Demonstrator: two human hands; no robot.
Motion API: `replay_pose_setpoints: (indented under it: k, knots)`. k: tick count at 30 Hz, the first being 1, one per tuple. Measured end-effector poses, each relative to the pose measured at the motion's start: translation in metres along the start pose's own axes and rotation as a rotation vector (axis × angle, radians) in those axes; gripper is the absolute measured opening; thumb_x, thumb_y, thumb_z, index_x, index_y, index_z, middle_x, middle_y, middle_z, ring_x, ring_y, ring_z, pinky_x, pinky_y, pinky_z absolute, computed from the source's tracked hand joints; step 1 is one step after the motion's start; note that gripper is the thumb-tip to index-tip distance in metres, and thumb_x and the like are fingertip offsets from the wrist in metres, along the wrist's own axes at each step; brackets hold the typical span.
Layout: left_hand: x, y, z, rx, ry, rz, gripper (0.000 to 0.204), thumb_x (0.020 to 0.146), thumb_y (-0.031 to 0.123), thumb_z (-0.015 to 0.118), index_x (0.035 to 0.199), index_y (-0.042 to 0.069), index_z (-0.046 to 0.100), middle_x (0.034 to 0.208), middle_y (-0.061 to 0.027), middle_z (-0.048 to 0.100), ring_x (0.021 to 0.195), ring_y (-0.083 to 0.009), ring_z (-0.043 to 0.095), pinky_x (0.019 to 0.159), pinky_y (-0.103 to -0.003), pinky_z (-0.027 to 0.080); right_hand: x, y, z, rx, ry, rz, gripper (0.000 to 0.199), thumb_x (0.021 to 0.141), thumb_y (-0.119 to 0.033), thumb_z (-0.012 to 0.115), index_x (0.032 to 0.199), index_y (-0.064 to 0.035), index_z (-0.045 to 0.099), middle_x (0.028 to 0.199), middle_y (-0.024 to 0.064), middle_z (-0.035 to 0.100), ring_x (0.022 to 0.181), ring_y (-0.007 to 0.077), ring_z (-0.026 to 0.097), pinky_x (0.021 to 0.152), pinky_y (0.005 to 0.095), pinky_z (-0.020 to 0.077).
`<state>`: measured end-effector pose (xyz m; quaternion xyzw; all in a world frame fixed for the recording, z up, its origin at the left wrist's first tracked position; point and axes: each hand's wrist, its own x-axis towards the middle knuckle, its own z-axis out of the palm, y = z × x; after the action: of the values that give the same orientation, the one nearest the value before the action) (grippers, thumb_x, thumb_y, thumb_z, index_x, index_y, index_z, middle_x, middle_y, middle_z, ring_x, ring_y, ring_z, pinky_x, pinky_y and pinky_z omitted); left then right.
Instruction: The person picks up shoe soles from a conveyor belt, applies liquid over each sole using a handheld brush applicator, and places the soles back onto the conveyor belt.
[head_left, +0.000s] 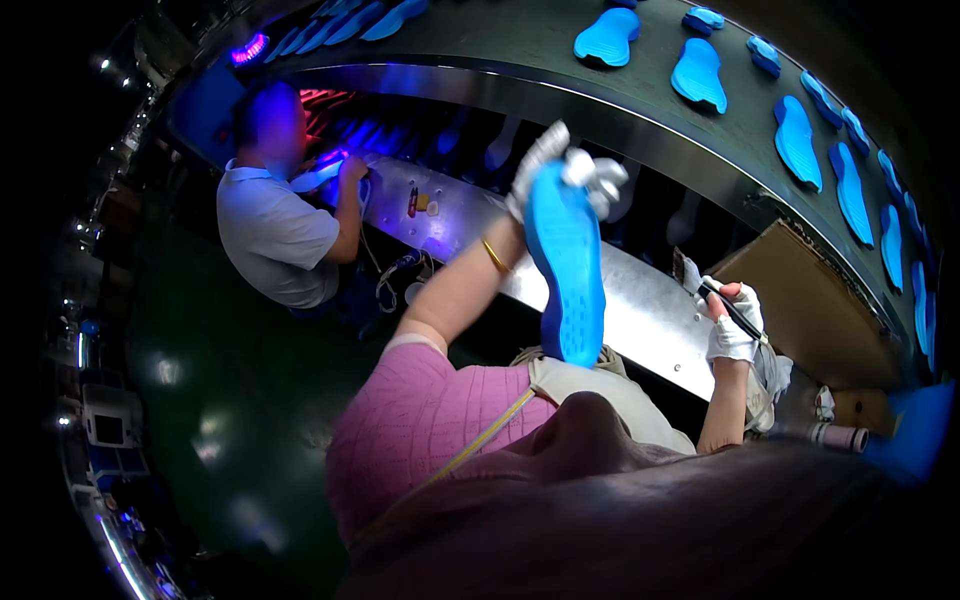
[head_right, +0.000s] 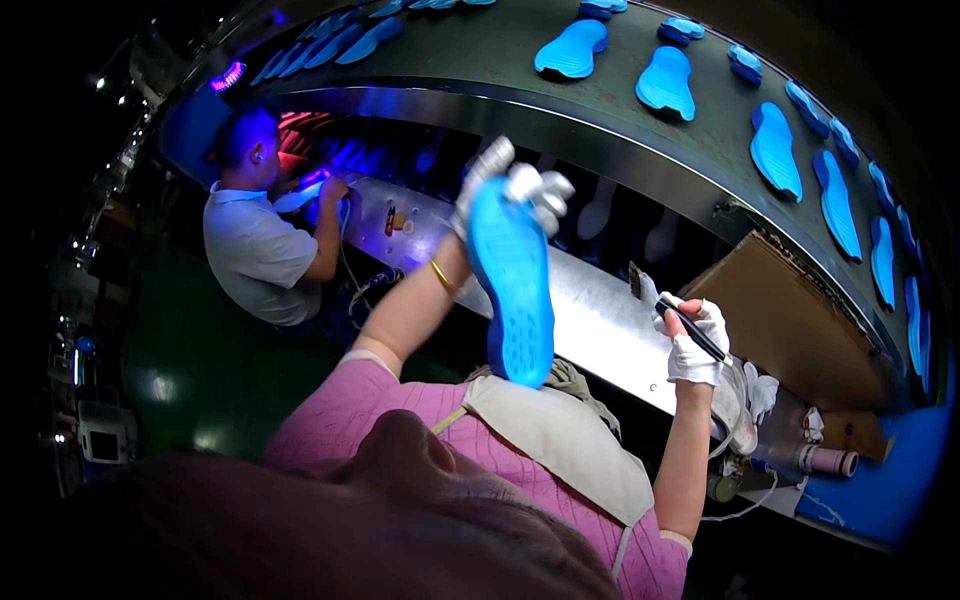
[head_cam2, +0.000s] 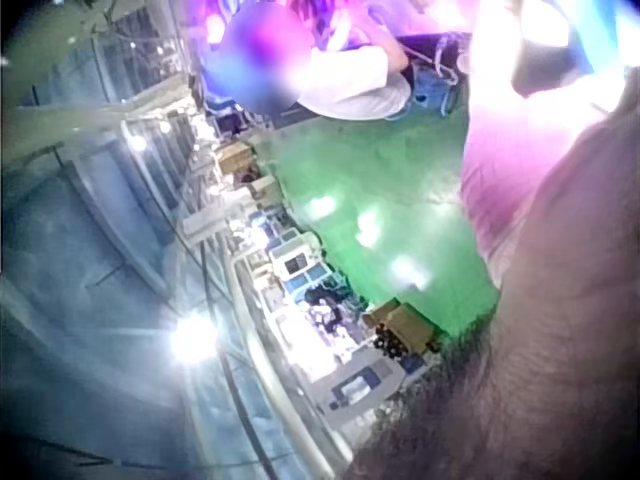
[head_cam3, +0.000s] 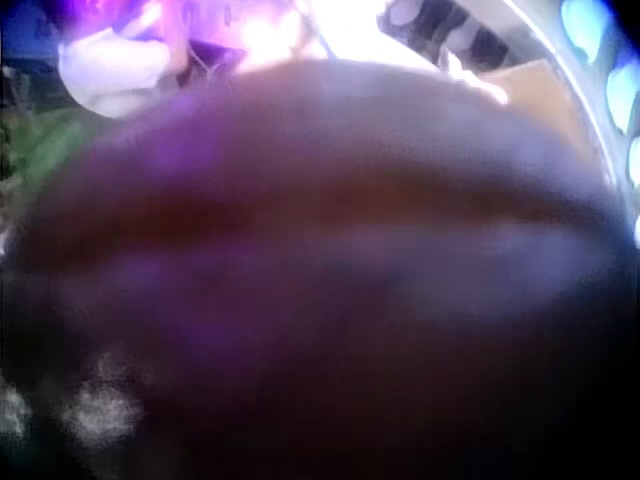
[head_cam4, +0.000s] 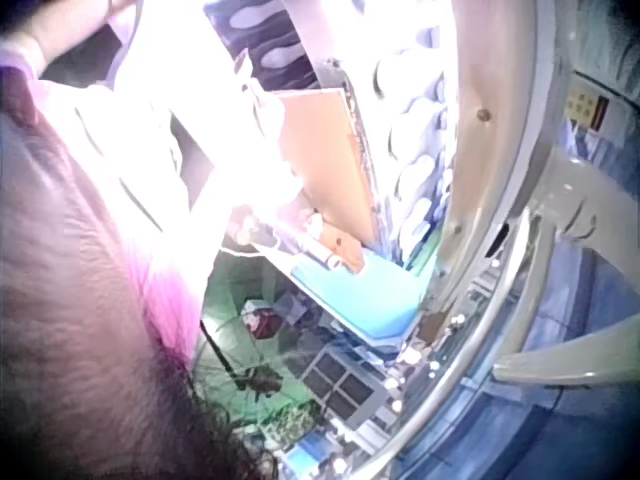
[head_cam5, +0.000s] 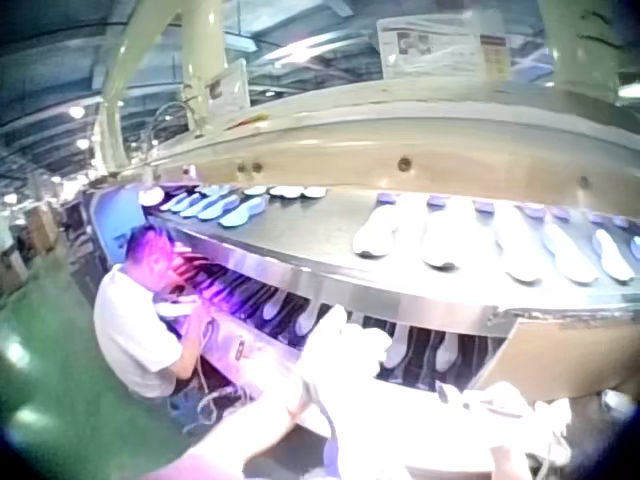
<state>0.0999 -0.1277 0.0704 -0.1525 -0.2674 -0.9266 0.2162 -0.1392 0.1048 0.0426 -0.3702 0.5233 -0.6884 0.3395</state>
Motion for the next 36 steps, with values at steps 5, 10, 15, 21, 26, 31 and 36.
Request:
replay_pose_setpoints:
  k: [5,10,15,21,26,31,36]
  knots:
    - [-0.018,-0.097,0.025,-0.144,0.396,-0.118,0.085,0.081,0.072,0.039,0.129,0.003,0.046,0.13,-0.0184,0.048,0.12,-0.0409,0.046,0.102,-0.058,0.033,-0.018,-0.011,-0.01,0.079,0.023,-0.063,0.021,0.079,0.005,0.064,0.093,-0.0041,0.052,0.086,0.011,0.063,0.069,0.0139,0.061,0.066,0.0253,0.0498]
    - [-0.001,-0.124,0.028,-0.125,0.511,-0.096,0.089,0.075,0.078,0.041,0.126,0.005,0.047,0.119,-0.0163,0.056,0.106,-0.0305,0.057,0.094,-0.048,0.045,-0.01,-0.003,0.011,-0.001,-0.056,-0.24,0.018,0.077,0.002,0.068,0.086,-0.0035,0.054,0.077,0.0056,0.058,0.068,0.0119,0.059,0.064,0.0242,0.0489]
    - [0.013,-0.154,0.024,-0.032,0.543,0.001,0.081,0.078,0.077,0.038,0.125,0.011,0.048,0.119,-0.0143,0.055,0.106,-0.0298,0.056,0.092,-0.045,0.048,0.0,-0.03,0.035,0.008,0.021,-0.136,0.015,0.079,0.002,0.067,0.088,-0.003,0.056,0.079,0.0072,0.063,0.068,0.0108,0.062,0.061,0.0221,0.0503]
    - [0.012,-0.161,0.024,0.11,0.513,0.019,0.087,0.079,0.077,0.036,0.128,0.005,0.043,0.121,-0.0124,0.053,0.109,-0.0256,0.055,0.097,-0.037,0.045,-0.009,-0.014,0.054,-0.304,-0.03,-0.437,0.02,0.075,0.003,0.069,0.089,-0.0035,0.056,0.076,0.0042,0.059,0.065,0.0115,0.059,0.063,0.0237,0.0491]
    - [0.006,-0.162,0.013,0.163,0.48,0.015,0.085,0.078,0.073,0.045,0.127,0.004,0.045,0.115,-0.0135,0.056,0.103,-0.0236,0.058,0.094,-0.038,0.047,-0.015,-0.001,0.043,-0.136,-0.06,-0.376,0.021,0.076,0.007,0.066,0.089,-0.0035,0.054,0.077,0.0054,0.059,0.065,0.0126,0.06,0.062,0.0239,0.0497]
    - [-0.004,-0.141,0.034,0.037,0.499,-0.04,0.09,0.075,0.074,0.048,0.127,0.0,0.045,0.11,-0.0172,0.059,0.098,-0.0267,0.06,0.091,-0.039,0.048,-0.033,0.0,0.055,-0.016,-0.172,-0.155,0.02,0.078,0.009,0.063,0.091,-0.0023,0.054,0.08,0.0074,0.061,0.065,0.0119,0.062,0.061,0.0235,0.0511]
    - [-0.003,-0.131,0.019,0.007,0.519,-0.079,0.087,0.078,0.071,0.048,0.13,0.0,0.044,0.119,-0.0228,0.055,0.104,-0.0337,0.058,0.094,-0.045,0.046,-0.038,-0.003,0.062,-0.191,-0.247,-0.347,0.018,0.078,0.008,0.065,0.088,-0.0033,0.055,0.076,0.0073,0.061,0.066,0.0128,0.063,0.061,0.0237,0.0507]
